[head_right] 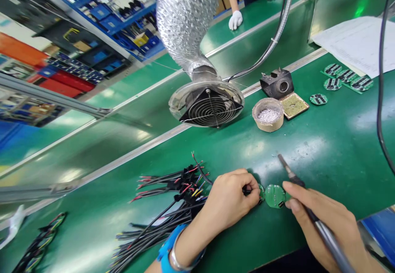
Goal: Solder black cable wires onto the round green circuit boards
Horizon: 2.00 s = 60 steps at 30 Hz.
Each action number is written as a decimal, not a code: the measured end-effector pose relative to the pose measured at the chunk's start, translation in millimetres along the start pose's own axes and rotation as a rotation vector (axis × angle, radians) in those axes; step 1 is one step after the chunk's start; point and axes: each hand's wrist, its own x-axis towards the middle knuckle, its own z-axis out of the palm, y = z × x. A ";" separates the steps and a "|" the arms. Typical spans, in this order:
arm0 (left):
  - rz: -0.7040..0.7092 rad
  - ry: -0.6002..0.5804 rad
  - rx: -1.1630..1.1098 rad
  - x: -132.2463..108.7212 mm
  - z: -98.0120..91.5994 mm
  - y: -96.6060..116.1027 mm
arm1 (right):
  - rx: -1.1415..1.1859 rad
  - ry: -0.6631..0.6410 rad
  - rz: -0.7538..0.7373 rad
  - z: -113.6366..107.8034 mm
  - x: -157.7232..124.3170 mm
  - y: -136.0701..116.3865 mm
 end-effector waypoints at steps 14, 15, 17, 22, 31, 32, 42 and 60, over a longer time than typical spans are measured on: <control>0.204 0.027 -0.042 0.6 -2.5 -10.7 | -0.135 -0.156 -0.328 8.5 23.4 35.6; 0.236 0.037 -0.017 0.3 -1.3 -12.4 | -0.113 -0.134 -0.319 8.9 25.0 31.3; 0.276 0.060 0.038 -0.6 1.5 -14.6 | -0.038 -0.071 -0.229 8.6 26.1 19.7; 0.277 0.101 0.125 -1.4 6.6 -13.8 | 0.165 0.060 0.107 3.1 17.8 -2.1; 0.266 0.149 0.097 0.6 10.0 -13.3 | 0.066 0.121 0.081 3.5 3.0 -3.6; 0.269 0.152 0.093 0.8 10.1 -13.5 | 0.063 0.124 0.078 4.2 4.5 -5.5; 0.288 0.183 0.081 0.0 11.4 -15.7 | 0.046 0.109 0.040 7.6 11.6 -6.6; 0.167 0.190 0.101 -1.6 17.0 -9.3 | 0.096 0.119 0.007 8.3 14.8 -7.0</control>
